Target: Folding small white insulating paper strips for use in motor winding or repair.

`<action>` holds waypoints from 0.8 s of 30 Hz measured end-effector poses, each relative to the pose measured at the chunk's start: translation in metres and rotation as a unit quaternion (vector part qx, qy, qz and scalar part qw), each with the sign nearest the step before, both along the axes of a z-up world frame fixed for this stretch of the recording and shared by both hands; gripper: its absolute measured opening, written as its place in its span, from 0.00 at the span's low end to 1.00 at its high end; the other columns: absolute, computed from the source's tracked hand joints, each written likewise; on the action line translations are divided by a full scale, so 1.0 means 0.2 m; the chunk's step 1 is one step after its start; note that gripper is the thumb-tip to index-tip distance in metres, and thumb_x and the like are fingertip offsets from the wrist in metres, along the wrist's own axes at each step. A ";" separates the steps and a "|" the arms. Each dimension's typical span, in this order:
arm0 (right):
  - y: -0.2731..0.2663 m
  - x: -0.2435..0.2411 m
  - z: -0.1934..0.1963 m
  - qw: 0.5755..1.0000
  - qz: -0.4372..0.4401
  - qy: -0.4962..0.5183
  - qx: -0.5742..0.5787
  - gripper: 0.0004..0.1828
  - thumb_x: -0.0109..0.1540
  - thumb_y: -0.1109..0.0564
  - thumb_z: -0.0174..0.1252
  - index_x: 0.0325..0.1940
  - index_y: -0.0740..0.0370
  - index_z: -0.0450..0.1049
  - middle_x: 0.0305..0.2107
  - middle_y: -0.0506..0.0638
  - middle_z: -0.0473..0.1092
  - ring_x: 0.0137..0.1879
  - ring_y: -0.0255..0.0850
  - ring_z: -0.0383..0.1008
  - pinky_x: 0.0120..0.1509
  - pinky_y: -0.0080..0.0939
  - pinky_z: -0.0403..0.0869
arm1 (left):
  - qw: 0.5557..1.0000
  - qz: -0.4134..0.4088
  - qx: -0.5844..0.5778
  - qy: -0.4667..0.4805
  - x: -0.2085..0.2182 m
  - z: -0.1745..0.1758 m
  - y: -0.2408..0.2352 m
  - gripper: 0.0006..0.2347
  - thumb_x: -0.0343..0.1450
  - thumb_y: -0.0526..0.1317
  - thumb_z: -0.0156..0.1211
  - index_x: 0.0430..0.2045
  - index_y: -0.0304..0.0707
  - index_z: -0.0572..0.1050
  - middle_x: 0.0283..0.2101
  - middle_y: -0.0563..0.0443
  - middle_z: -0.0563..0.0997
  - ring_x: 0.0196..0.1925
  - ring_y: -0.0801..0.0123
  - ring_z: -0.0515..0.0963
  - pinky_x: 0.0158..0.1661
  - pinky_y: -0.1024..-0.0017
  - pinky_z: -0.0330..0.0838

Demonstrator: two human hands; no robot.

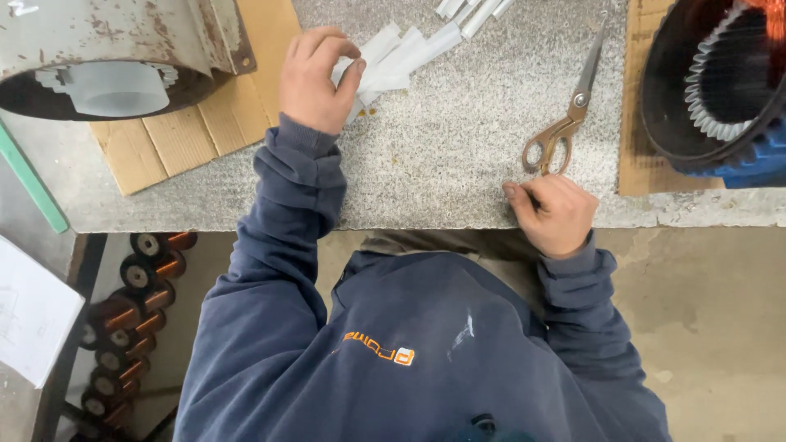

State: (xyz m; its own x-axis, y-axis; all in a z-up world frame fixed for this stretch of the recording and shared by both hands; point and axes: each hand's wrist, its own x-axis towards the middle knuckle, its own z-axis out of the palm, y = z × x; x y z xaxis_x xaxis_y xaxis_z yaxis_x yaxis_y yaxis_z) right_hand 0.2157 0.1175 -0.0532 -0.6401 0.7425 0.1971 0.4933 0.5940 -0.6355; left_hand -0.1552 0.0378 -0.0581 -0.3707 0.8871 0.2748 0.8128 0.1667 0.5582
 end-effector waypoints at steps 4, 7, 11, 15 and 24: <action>0.00 0.01 0.00 1.000 0.007 0.000 0.003 0.16 0.65 0.52 0.70 0.29 0.62 0.75 0.22 0.54 0.67 0.30 0.52 0.70 0.35 0.49 0.66 | 0.998 0.009 0.015 0.063 -0.04 -0.11 0.02 0.10 0.69 0.36 0.70 0.42 0.38 0.79 0.52 0.46 0.76 0.56 0.50 0.73 0.55 0.58 0.69; 0.00 0.01 0.00 1.000 -0.006 0.003 0.002 0.17 0.65 0.51 0.71 0.28 0.62 0.75 0.21 0.54 0.66 0.28 0.52 0.68 0.34 0.48 0.65 | 0.995 0.009 0.012 0.096 -0.06 -0.16 0.04 0.11 0.68 0.37 0.72 0.42 0.40 0.80 0.52 0.47 0.77 0.57 0.50 0.72 0.55 0.56 0.67; 0.00 0.00 0.00 1.000 0.005 0.012 0.005 0.16 0.65 0.52 0.70 0.29 0.62 0.75 0.22 0.54 0.67 0.30 0.52 0.69 0.36 0.48 0.66 | 0.997 0.015 -0.014 0.076 -0.07 -0.18 0.05 0.06 0.69 0.36 0.71 0.36 0.43 0.80 0.47 0.52 0.79 0.55 0.53 0.73 0.55 0.57 0.67; 0.00 0.01 0.00 1.000 0.008 0.014 -0.001 0.16 0.65 0.52 0.71 0.29 0.62 0.75 0.22 0.54 0.68 0.31 0.52 0.70 0.36 0.48 0.66 | 0.998 0.018 -0.020 0.060 -0.06 -0.18 0.05 0.04 0.72 0.36 0.70 0.36 0.43 0.80 0.45 0.52 0.79 0.54 0.54 0.74 0.56 0.58 0.67; -0.01 0.01 0.00 1.000 0.010 -0.002 -0.004 0.16 0.65 0.52 0.71 0.29 0.61 0.75 0.22 0.53 0.68 0.30 0.51 0.70 0.35 0.47 0.66 | 0.991 -0.101 0.015 0.091 0.14 0.00 0.06 0.15 0.69 0.43 0.73 0.45 0.37 0.79 0.49 0.44 0.78 0.55 0.49 0.72 0.56 0.53 0.63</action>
